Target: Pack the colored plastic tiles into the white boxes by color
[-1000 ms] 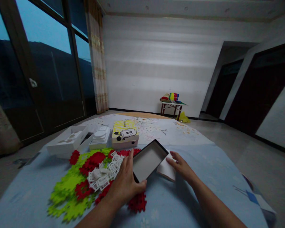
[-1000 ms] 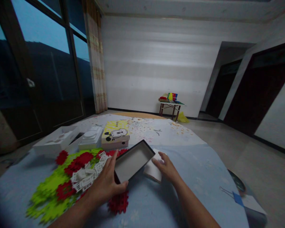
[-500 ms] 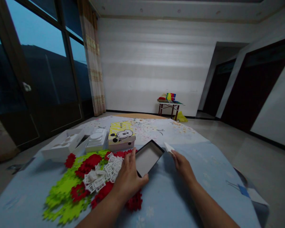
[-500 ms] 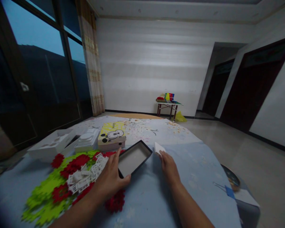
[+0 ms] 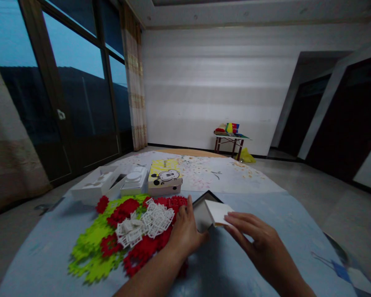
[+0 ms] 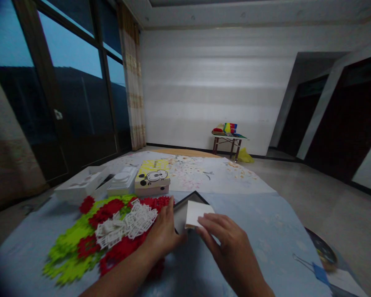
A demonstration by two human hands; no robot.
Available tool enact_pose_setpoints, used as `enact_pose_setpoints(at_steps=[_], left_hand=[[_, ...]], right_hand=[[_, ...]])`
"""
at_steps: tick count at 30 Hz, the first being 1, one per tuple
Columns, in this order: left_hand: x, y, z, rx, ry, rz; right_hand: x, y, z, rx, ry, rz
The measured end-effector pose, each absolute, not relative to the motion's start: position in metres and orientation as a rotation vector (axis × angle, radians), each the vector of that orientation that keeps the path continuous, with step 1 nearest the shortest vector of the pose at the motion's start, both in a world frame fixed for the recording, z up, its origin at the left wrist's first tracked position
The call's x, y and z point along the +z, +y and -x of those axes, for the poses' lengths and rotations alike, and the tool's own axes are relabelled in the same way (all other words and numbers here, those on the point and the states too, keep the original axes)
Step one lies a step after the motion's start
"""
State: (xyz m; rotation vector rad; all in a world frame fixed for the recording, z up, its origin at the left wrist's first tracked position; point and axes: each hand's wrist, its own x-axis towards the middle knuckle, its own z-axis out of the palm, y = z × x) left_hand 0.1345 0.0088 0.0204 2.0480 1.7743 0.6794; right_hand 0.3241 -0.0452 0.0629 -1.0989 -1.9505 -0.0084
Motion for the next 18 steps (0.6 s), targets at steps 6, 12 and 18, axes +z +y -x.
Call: enact_pose_setpoints(at_steps=[6, 12, 18], left_hand=[[0.022, 0.003, -0.139, 0.673, 1.76, -2.04], [0.013, 0.001, -0.144, 0.699, 1.756, -1.995], [0.003, -0.002, -0.144, 0.747, 1.656, -2.002]], right_hand=[[0.032, -0.019, -0.308, -0.174, -2.103, 1.256], [0.014, -0.007, -0.295, -0.275, -2.152, 1.32], [0.012, -0.008, -0.294, -0.179, -2.306, 1.42]])
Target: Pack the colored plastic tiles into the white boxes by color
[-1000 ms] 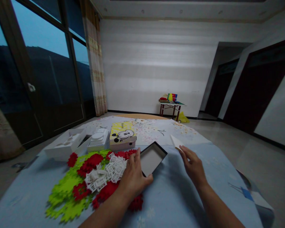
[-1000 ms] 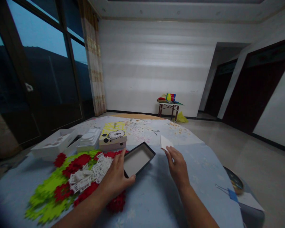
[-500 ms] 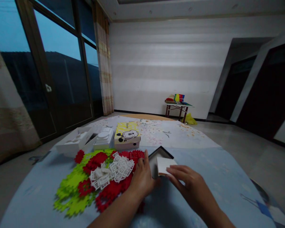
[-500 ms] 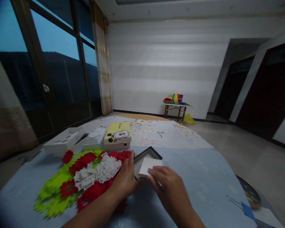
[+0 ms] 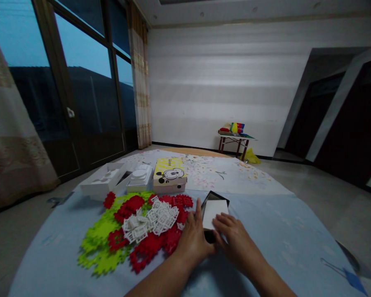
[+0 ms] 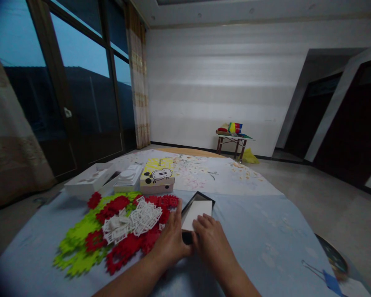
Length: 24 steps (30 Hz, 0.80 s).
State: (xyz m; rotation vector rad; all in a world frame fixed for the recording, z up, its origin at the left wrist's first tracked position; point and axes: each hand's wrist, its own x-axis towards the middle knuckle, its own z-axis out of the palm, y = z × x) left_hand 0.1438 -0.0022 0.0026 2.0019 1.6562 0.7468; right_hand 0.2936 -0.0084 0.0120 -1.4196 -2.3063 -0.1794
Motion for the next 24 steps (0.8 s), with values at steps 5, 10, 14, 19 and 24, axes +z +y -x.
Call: enact_pose_setpoints(at_steps=[5, 10, 14, 19, 24], left_hand=[[-0.001, -0.005, -0.149, 0.791, 1.662, -2.007], [-0.001, -0.004, -0.156, 0.72, 1.758, -2.002], [-0.003, -0.002, -0.157, 0.736, 1.781, -1.975], [0.0, -0.002, -0.152, 0.803, 1.745, -1.956], [0.032, 0.0, -0.127, 0.947, 1.803, -1.944]], right_hand=[[0.006, 0.0, -0.296, -0.1, -2.359, 1.435], [-0.015, 0.007, -0.298, -0.007, -2.36, 1.306], [-0.024, 0.01, -0.306, 0.032, -2.254, 1.214], [-0.015, 0.013, -0.323, 0.03, -1.97, 1.192], [-0.007, 0.017, -0.344, 0.065, -1.747, 1.307]])
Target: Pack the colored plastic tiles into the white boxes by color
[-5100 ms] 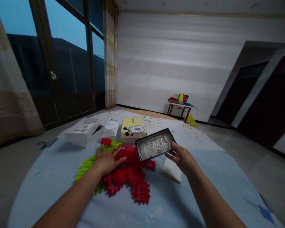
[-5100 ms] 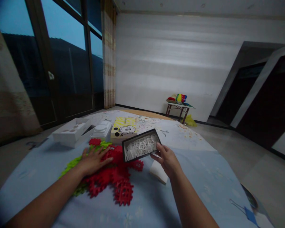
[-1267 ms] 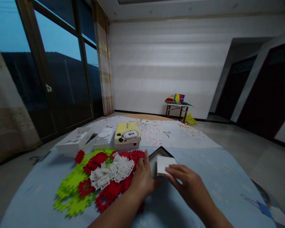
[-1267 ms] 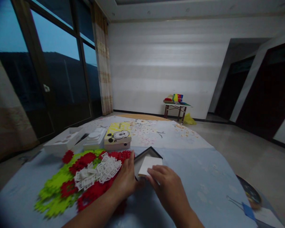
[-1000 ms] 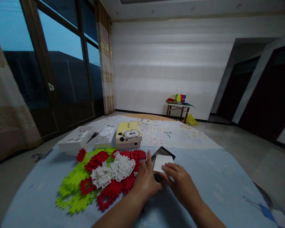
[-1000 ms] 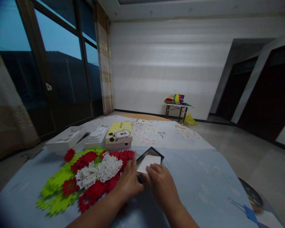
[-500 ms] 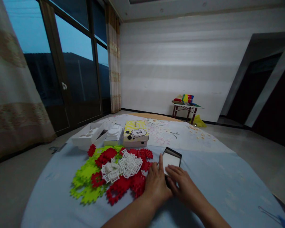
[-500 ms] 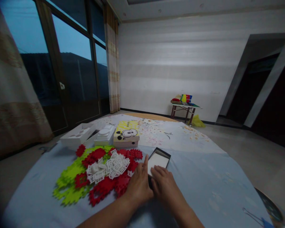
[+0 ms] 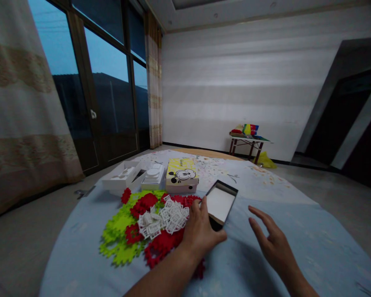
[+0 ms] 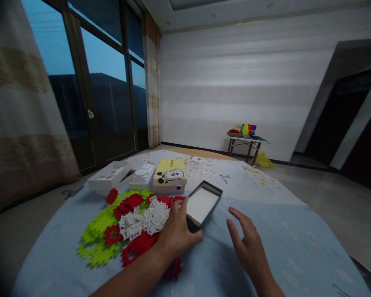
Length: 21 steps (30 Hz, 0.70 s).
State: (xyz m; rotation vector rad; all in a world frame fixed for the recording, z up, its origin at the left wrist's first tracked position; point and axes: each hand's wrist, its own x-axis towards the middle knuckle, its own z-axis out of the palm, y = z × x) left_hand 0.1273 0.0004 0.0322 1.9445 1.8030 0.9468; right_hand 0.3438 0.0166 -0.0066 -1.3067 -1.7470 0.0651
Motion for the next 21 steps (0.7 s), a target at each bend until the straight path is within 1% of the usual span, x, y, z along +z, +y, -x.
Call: enact_pose_setpoints(at_steps=[5, 9, 12, 16, 21], left_hand=[[0.077, 0.016, -0.06, 1.236, 2.054, -1.877], [0.095, 0.025, 0.012, 1.409, 2.376, -1.708], [0.092, 0.026, 0.055, 1.509, 2.54, -1.591], [0.073, 0.031, 0.083, 1.571, 2.581, -1.47], [0.062, 0.041, 0.094, 1.573, 2.584, -1.424]], right_hand=[[-0.012, 0.02, -0.35, 0.075, -1.7, 1.343], [-0.015, 0.021, -0.337, 0.073, -1.759, 1.291], [-0.011, 0.025, -0.311, 0.088, -1.863, 1.227], [0.007, 0.048, -0.251, 0.056, -2.068, 1.202], [0.034, 0.1, -0.167, 0.049, -2.143, 1.519]])
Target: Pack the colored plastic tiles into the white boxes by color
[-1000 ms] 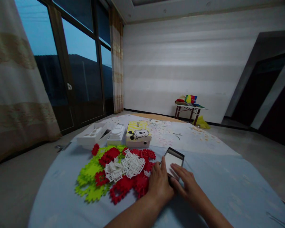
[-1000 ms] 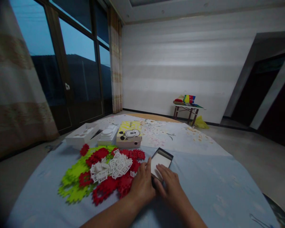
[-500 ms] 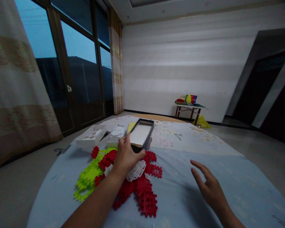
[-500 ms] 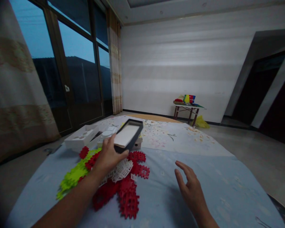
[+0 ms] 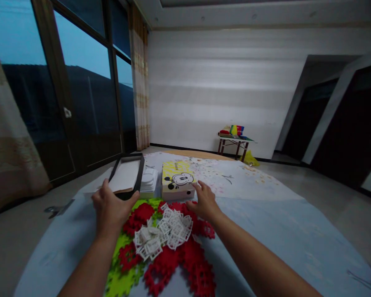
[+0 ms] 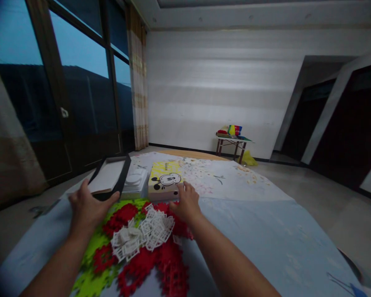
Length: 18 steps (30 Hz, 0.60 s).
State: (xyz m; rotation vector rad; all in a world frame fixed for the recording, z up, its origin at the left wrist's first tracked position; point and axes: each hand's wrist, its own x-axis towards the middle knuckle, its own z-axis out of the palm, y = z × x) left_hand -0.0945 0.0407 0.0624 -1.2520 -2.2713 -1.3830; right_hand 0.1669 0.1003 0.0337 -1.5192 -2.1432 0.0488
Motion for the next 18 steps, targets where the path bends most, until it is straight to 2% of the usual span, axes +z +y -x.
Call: enact_pose_setpoints(at_steps=[3, 9, 18], left_hand=[[0.064, 0.045, 0.102, -1.387, -2.242, 1.231], [0.064, 0.05, 0.11, -1.4, -2.231, 1.239], [0.066, 0.048, 0.115, -1.439, -2.297, 1.224]], right_hand=[[0.038, 0.127, -0.126, 0.006, -2.145, 1.61], [0.037, 0.151, -0.075, -0.217, -2.306, 1.443], [0.039, 0.179, -0.106, -0.232, -2.525, 1.367]])
